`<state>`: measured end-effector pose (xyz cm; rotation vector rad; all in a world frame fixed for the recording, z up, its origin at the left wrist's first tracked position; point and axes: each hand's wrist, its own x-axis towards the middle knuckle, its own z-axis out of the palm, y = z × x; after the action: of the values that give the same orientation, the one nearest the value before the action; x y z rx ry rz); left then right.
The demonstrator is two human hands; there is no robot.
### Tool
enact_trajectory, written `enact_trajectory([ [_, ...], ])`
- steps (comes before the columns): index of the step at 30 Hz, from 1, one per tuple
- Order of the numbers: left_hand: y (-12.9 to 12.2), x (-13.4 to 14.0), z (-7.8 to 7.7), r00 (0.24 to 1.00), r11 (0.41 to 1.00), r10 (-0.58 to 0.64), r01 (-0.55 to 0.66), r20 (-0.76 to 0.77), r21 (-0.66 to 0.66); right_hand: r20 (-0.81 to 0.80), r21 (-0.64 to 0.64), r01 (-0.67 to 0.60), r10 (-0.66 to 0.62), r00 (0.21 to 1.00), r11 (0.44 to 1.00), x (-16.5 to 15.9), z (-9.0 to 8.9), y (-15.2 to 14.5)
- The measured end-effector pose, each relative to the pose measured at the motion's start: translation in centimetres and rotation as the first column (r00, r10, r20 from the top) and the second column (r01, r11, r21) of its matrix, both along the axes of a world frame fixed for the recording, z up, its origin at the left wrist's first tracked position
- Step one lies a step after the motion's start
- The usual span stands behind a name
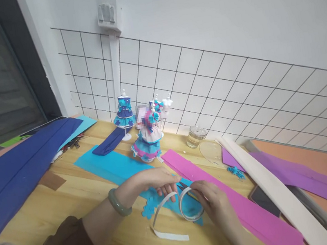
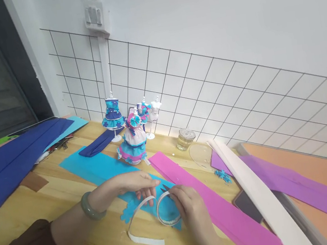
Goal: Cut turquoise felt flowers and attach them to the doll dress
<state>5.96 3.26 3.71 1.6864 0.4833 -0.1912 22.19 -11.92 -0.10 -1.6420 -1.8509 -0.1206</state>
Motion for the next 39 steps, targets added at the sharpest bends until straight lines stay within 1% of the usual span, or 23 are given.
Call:
enact_trajectory([
  [2, 0.0, -0.3, 0.3, 0.999, 0.997, -0.025, 0.027, 0.03, -0.076, 0.04, 0.077, 0.024, -0.027, 0.999, 0.997, 0.5, -0.3, 0.1],
  [4, 0.2, -0.5, 0.4, 0.998, 0.993, -0.034, 0.04, 0.052, -0.113, 0.053, 0.117, 0.034, -0.041, 0.998, 0.993, 0.8, -0.4, 0.2],
  [7, 0.4, -0.6, 0.2, 0.996, 0.992, -0.058, 0.065, 0.067, -0.109, 0.035, 0.133, 0.05, -0.055, 0.998, 0.99, 1.0, -0.4, 0.2],
  [9, 0.4, -0.5, -0.1, 0.994, 0.991, -0.071, 0.079, 0.078, -0.104, -0.008, 0.111, 0.064, -0.063, 0.998, 0.992, 0.8, -0.3, 0.2],
  [12, 0.3, -0.2, -0.4, 0.992, 0.986, -0.078, 0.091, 0.095, -0.138, -0.146, -0.023, 0.101, -0.103, 0.984, 0.995, 0.4, -0.3, 0.1],
  [15, 0.0, 0.0, -0.6, 0.993, 0.98, -0.051, 0.071, 0.11, -0.187, -0.307, -0.215, 0.119, -0.183, 0.934, 0.969, -0.1, -0.5, 0.2],
  [17, -0.2, 0.1, -0.6, 0.991, 0.975, -0.013, 0.042, 0.136, -0.219, -0.352, -0.308, 0.1, -0.211, 0.912, 0.946, -0.2, -0.7, 0.3],
  [19, -0.4, 0.3, -0.6, 0.984, 0.968, 0.007, 0.037, 0.176, -0.246, -0.333, -0.371, 0.089, -0.222, 0.917, 0.924, -0.3, -0.9, 0.4],
  [23, -0.7, 0.5, -0.6, 0.968, 0.945, 0.0, 0.083, 0.252, -0.316, -0.273, -0.464, 0.087, -0.235, 0.933, 0.882, -0.2, -1.2, 0.3],
  [27, -0.9, 0.6, -0.9, 0.964, 0.92, 0.004, 0.101, 0.266, -0.378, -0.308, -0.526, 0.014, -0.205, 0.929, 0.85, -0.4, -1.4, 0.2],
  [31, -1.0, 0.6, -1.2, 0.975, 0.909, -0.05, 0.134, 0.217, -0.396, -0.381, -0.596, -0.077, -0.196, 0.904, 0.799, -0.5, -1.4, 0.0],
  [35, -0.9, 0.6, -1.3, 0.986, 0.905, -0.086, 0.138, 0.145, -0.403, -0.435, -0.646, -0.192, -0.149, 0.888, 0.739, -0.5, -1.2, -0.3],
  [37, -0.8, 0.6, -1.3, 0.987, 0.901, -0.1, 0.144, 0.128, -0.408, -0.447, -0.647, -0.208, -0.144, 0.883, 0.733, -0.5, -1.2, -0.3],
  [39, -0.7, 0.7, -1.4, 0.988, 0.89, -0.091, 0.137, 0.126, -0.434, -0.442, -0.644, -0.195, -0.152, 0.884, 0.74, -0.6, -1.2, -0.3],
])
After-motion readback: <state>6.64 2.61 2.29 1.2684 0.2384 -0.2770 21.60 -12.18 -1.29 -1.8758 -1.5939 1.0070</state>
